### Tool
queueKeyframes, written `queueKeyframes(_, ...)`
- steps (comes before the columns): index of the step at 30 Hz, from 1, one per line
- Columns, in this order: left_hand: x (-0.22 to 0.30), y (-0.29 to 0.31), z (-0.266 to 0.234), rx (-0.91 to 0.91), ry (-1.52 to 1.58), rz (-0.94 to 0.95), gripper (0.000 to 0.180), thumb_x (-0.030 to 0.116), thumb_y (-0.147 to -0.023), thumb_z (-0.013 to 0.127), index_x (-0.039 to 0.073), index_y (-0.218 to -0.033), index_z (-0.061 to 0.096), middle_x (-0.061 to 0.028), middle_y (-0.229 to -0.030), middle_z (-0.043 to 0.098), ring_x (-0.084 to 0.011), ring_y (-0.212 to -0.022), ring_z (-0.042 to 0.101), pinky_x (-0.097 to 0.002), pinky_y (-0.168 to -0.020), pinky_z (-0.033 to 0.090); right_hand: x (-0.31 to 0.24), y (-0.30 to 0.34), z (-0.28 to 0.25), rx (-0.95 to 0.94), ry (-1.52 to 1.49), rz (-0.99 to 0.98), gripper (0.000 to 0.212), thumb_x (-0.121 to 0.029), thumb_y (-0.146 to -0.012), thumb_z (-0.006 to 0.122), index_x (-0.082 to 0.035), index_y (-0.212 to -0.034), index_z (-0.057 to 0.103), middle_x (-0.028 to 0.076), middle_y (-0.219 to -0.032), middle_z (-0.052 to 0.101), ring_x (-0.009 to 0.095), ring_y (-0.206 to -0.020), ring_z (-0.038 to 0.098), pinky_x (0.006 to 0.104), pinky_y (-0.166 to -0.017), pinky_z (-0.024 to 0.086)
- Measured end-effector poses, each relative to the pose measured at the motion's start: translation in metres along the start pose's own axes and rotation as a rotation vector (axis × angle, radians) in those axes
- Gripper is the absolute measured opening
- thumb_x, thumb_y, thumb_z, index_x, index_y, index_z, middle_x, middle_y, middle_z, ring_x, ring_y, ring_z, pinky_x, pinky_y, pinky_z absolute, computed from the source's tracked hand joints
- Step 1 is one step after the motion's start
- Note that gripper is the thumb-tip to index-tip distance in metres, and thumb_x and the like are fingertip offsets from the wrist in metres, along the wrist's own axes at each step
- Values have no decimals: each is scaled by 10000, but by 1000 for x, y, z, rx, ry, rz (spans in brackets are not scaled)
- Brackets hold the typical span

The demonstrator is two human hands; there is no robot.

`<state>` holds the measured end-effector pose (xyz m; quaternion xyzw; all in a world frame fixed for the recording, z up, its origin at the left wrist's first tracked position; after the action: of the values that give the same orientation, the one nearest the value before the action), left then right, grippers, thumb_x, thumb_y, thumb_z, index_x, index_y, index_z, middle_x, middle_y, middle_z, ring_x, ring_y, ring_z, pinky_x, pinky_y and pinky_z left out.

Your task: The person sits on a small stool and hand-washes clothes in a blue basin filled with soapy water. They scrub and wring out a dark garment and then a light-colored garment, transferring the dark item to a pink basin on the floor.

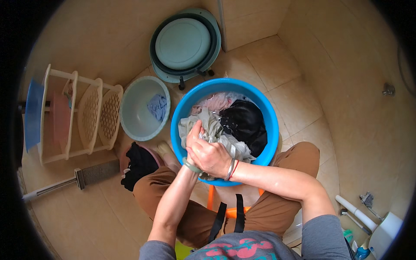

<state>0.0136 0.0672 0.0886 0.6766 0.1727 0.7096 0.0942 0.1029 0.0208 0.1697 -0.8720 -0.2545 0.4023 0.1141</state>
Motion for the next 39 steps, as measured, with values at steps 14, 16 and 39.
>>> queueKeyframes(14, -30, -7, -7, -26, -5, 58, 284, 266, -970, 469, 60, -802, 568, -4, -740, 520, -117, -699, 479, -305, -620, 410, -3, -11, -3, 92, -80, -49, 150, -90, -862, 550, 25, -946, 598, 140, -763, 542, 308, -647, 594, 397, -539, 488)
queueKeyframes(16, -32, -1, -5, 5, -37, 136, 287, 270, -973, 464, 67, -796, 562, -2, -727, 505, -131, -702, 490, -324, -613, 415, 10, -11, 1, 80, -35, -74, 117, -92, -865, 550, 10, -894, 598, 141, -745, 547, 307, -645, 596, 397, -541, 494)
queueKeyframes(39, 21, 15, -6, -117, 257, -345, 360, 453, -900, 615, 109, -808, 561, 22, -836, 463, -83, -771, 381, -238, -671, 304, 142, -10, -23, 29, -278, 714, 481, -416, -970, 473, 12, -782, 586, 230, -732, 609, 396, -728, 616, 445, -639, 470)
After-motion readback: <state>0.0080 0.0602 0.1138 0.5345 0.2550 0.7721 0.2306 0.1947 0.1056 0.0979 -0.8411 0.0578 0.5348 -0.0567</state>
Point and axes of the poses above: each hand's wrist, its own y-axis away from the middle knuckle, its own z-axis out of the palm, x = y × z, the point moved 4 cm from there along -y, towards the middle knuckle
